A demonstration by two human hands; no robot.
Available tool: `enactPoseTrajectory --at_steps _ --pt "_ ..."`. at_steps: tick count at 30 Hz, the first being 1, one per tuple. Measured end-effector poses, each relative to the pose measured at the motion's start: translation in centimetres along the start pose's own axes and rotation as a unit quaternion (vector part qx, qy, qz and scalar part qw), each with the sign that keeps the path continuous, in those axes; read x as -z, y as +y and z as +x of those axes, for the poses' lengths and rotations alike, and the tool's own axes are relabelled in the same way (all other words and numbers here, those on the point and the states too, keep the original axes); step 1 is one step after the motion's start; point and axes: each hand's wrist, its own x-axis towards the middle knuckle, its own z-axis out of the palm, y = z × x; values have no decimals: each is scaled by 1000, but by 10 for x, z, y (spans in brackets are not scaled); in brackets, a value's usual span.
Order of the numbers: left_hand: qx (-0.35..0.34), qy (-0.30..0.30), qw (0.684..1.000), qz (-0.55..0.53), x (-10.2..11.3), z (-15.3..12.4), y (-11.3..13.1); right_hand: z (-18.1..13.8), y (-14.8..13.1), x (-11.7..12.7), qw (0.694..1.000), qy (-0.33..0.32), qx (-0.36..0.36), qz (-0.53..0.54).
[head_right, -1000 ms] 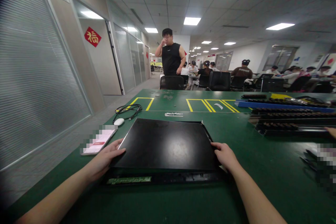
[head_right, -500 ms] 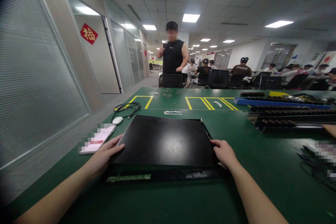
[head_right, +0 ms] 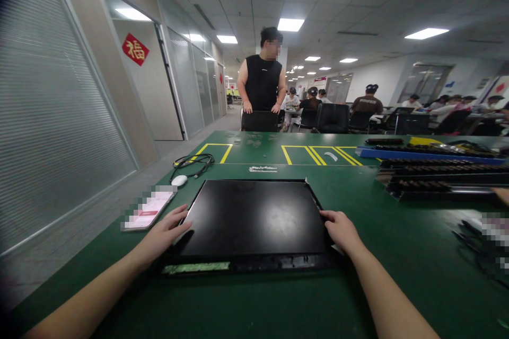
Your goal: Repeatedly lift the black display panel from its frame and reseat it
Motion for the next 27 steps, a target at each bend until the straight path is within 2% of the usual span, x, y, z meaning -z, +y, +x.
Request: enactPoseTrajectory --at_steps 7,14,21,27 --pt "-22 -5 999 49 -1 3 -2 0 0 0 1000 5 19 -15" --pt "-31 -7 998 46 -3 3 -5 -1 -3 1 1000 9 7 -25" --pt "-86 -27 972 215 -2 9 -17 7 6 1 999 -24 -6 -20" --pt "-109 -27 961 253 0 10 -20 9 7 3 999 15 -11 -45"
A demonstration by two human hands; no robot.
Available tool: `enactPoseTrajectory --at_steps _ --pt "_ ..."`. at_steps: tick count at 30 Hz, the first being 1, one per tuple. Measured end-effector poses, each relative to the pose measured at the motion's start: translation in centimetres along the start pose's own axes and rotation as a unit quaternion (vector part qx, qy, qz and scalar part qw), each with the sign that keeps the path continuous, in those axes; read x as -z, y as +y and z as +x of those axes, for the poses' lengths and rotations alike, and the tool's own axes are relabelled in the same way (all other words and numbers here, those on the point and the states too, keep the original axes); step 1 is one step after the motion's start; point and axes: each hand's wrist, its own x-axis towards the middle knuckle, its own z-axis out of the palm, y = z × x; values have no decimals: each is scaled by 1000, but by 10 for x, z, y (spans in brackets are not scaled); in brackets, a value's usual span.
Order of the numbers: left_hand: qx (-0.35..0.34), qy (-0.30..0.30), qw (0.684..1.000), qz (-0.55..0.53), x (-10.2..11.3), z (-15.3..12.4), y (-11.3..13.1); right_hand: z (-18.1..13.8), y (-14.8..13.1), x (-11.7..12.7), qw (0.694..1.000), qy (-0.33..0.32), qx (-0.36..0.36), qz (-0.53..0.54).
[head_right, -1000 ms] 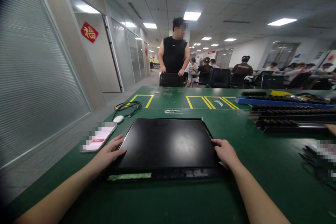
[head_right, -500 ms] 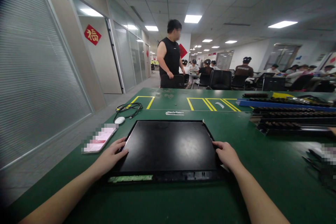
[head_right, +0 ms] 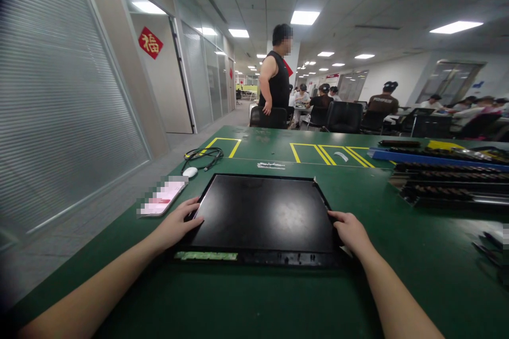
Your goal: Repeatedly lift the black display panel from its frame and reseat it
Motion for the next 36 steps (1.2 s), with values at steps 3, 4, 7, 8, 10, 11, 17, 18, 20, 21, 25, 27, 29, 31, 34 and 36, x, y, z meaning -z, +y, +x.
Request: enactPoseTrajectory --at_steps 3,4,7,8,10,11,17,18,20,21,25,27,29,31,34,36 --pt "9 -4 1000 1 0 0 -1 -3 -5 2 1000 -7 -5 0" --pt "12 -7 1000 0 0 0 -1 -4 -7 3 1000 -13 -7 0" --pt "17 -12 1000 -5 1 1 -2 -7 -12 5 1000 -18 -9 -6" --pt "16 -12 1000 -7 1 1 -2 -8 -12 5 1000 -15 -7 -8" --pt "13 -9 1000 -10 1 1 -2 -8 -12 5 1000 -9 -3 -7" --pt "11 -6 1000 -10 1 1 -2 -7 -10 5 1000 -9 -3 -5" --pt "19 2 1000 -14 0 0 -1 -4 -4 2 1000 -17 2 10" --pt "22 1 1000 -14 0 1 -1 -4 -4 2 1000 -9 5 7" --pt "24 1 1000 -15 1 1 -1 -3 -4 2 1000 2 11 2" --pt "23 2 1000 -16 1 1 -1 -3 -4 2 1000 1 13 2" --pt "25 -1 999 -21 1 1 -1 -3 -3 0 1000 -9 8 4" --pt "29 -1 999 -24 1 0 -1 -4 -3 0 1000 -4 8 -2" --pt "34 2 999 -27 1 0 0 -5 -6 1 1000 7 12 -11" --pt "37 1 999 -26 1 -1 1 -7 -10 3 999 14 17 -24" --pt "36 -2 999 -19 2 -1 2 -10 -14 5 999 11 21 -40" --pt "30 -3 999 -16 3 -1 3 -10 -14 5 999 9 16 -36"
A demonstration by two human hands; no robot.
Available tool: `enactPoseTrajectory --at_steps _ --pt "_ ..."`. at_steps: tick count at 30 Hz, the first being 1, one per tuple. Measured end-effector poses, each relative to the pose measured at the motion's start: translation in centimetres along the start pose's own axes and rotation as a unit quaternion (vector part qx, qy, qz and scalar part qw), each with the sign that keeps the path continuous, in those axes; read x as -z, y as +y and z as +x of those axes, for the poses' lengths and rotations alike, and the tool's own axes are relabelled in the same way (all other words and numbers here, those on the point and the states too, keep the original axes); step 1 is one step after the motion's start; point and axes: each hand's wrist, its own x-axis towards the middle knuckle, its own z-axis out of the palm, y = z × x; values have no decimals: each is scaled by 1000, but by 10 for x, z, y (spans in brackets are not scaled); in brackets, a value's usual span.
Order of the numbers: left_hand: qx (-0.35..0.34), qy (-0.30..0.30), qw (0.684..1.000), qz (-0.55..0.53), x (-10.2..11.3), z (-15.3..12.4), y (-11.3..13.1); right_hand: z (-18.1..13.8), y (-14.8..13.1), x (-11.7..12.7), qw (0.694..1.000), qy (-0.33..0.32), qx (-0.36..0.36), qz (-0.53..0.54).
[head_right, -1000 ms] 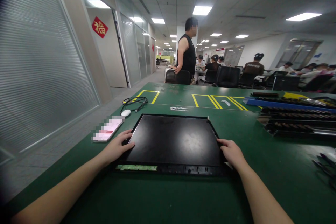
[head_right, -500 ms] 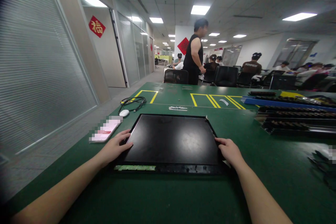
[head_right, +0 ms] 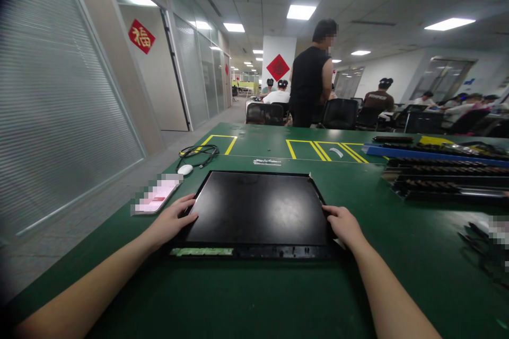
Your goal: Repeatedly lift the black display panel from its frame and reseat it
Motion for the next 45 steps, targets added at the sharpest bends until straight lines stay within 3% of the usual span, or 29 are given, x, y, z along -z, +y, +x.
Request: enactPoseTrajectory --at_steps 8,15,22,28,37,45 --pt "-46 24 999 -10 -8 -2 1 -2 0 -1 999 -21 -14 34" --pt "-73 -35 995 58 7 -5 6 1 2 -2 999 -26 -6 44" --pt "-100 40 989 104 28 -1 4 0 1 1 998 -40 -34 36" --pt "-98 -27 985 142 26 -2 4 1 3 1 998 -37 -25 54" --pt "-194 -146 968 64 32 -15 18 2 7 -1 998 -35 -21 51" --pt "-169 -181 967 57 35 -16 22 1 4 -1 998 -43 -21 43"
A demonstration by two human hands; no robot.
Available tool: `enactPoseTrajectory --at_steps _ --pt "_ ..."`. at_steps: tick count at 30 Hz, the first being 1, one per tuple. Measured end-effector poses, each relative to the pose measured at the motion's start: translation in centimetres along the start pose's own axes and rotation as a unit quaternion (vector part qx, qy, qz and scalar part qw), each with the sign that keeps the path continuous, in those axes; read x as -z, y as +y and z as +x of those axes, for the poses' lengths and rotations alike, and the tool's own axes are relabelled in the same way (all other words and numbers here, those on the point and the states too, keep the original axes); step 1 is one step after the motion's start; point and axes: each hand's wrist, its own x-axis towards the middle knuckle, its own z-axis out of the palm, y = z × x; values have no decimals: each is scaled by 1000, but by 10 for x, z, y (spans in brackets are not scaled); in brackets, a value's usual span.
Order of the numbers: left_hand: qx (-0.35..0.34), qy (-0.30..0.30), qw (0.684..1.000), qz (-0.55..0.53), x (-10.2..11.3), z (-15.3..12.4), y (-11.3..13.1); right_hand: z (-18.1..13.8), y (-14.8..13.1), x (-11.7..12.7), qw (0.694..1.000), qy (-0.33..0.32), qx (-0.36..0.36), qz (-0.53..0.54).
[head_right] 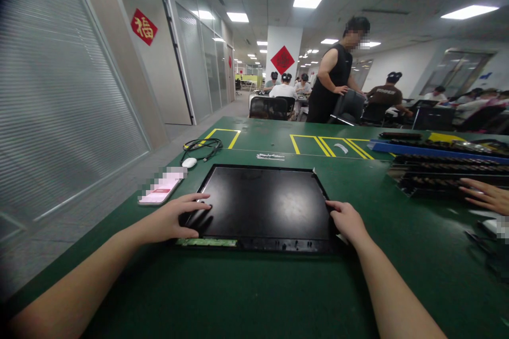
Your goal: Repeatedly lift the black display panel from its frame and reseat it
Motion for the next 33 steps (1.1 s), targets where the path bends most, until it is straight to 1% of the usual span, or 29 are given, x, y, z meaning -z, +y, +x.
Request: enactPoseTrajectory --at_steps 7,12,18,22,24,27,30,33 --pt "-30 20 999 -1 -2 -2 -1 -2 -2 0 1000 22 10 -5" --pt "-49 21 998 14 -3 -2 -3 -3 -4 1 1000 20 7 -5" --pt "-51 12 998 24 -2 -1 -3 0 -2 0 1000 24 6 -13" --pt "-32 5 999 29 0 -2 0 0 -3 1 999 36 13 -10" --pt "-13 15 999 41 0 -1 1 -1 -4 0 999 34 3 -2" --pt "11 47 997 63 -3 2 -2 -3 -6 -1 999 7 -23 38" --pt "25 81 993 83 -7 7 -12 -5 -8 -2 996 -17 -38 80" --pt "48 109 987 105 -10 9 -21 -4 -8 -3 994 -18 -45 99"
